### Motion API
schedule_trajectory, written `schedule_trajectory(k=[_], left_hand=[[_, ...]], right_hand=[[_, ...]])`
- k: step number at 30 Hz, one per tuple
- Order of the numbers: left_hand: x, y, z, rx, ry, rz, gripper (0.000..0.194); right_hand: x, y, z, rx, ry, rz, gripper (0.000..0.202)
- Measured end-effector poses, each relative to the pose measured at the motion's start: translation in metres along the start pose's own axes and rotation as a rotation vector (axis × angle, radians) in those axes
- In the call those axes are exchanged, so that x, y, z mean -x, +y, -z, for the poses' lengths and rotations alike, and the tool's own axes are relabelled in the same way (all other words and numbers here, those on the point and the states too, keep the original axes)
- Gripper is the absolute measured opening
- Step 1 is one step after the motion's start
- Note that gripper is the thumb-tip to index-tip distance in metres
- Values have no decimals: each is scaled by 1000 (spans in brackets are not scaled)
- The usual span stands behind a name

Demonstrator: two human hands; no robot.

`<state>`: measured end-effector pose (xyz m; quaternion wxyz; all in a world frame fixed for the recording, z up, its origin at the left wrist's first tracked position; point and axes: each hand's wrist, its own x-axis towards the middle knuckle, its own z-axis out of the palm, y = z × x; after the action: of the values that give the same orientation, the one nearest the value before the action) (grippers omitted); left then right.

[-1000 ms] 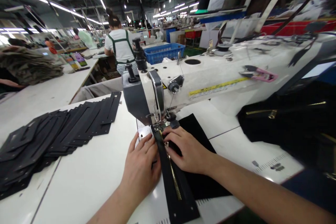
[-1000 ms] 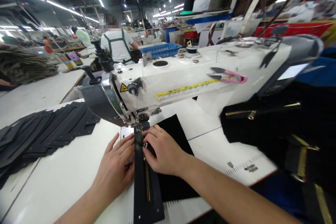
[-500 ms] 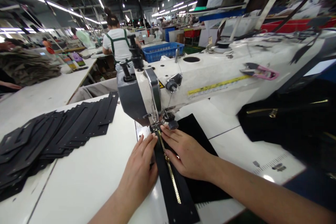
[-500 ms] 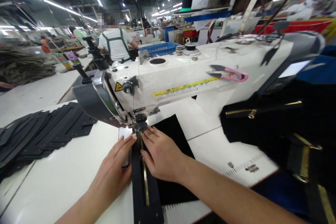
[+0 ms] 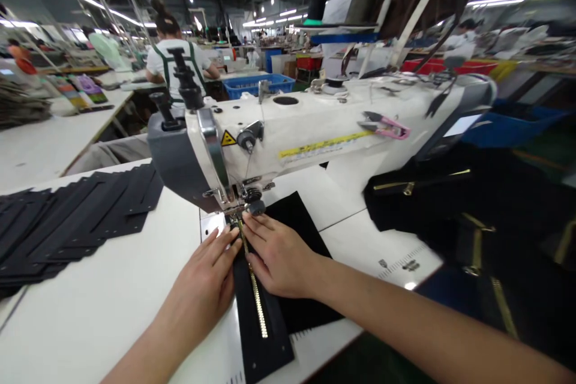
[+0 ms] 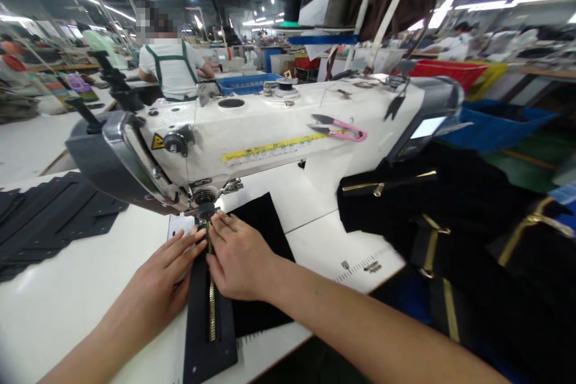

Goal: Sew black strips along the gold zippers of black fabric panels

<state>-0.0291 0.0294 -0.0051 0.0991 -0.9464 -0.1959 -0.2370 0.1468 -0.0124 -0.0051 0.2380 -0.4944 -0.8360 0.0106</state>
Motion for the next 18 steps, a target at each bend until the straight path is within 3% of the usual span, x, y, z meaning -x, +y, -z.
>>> schedule_trajectory(k=[12,18], left_hand=[[-5,6,8,39,-107,106,38],[-6,0,5,63,-136,129,40]], right_hand=[[0,2,-1,-26,4,11,46],[-8,6,-2,5,37,57,42]])
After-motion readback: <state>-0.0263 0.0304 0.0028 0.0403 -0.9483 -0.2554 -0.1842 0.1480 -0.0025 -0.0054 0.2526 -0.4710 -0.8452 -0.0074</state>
